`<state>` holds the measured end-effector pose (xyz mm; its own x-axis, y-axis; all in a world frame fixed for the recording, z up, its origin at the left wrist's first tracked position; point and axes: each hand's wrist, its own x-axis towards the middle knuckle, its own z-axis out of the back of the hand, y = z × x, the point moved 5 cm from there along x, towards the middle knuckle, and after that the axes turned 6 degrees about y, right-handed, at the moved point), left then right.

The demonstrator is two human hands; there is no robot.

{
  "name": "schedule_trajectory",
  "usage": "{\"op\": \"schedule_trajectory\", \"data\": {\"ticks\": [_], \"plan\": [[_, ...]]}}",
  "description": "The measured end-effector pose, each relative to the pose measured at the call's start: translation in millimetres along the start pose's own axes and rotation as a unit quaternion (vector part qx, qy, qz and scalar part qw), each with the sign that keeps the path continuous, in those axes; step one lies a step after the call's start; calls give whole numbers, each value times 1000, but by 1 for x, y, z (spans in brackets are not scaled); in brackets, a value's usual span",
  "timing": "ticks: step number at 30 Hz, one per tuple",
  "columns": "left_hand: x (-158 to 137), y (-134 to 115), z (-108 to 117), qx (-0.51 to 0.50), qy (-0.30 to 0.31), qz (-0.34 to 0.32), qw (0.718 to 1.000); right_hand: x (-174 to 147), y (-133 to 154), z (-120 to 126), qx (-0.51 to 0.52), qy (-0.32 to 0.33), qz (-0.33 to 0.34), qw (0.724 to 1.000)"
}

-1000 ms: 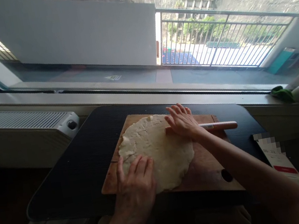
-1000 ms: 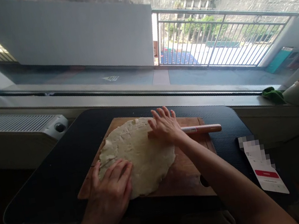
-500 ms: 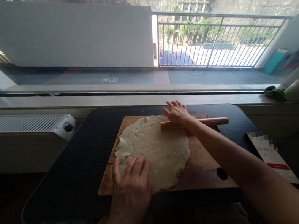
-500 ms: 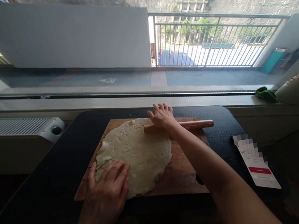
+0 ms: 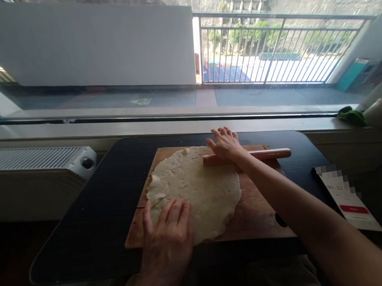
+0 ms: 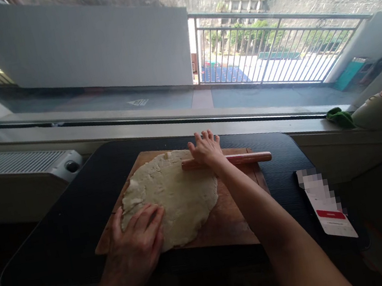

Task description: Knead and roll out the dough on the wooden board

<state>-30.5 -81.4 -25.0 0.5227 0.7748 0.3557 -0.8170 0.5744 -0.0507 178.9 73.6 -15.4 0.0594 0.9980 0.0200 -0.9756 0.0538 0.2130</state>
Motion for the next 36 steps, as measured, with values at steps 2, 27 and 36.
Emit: {"op": "schedule_trajectory", "data": {"ticks": [2,27,36], "plan": [[0,0,0,-2,-5,4,1000,-22,6,-3,-6,-13,25,1000],[21,14,11,-62,37,88,994,15,-7,1,50,-63,-12,997],[144,77,-33,-29,160,210,964,-59,-49,22,96,26,164,981]]}}
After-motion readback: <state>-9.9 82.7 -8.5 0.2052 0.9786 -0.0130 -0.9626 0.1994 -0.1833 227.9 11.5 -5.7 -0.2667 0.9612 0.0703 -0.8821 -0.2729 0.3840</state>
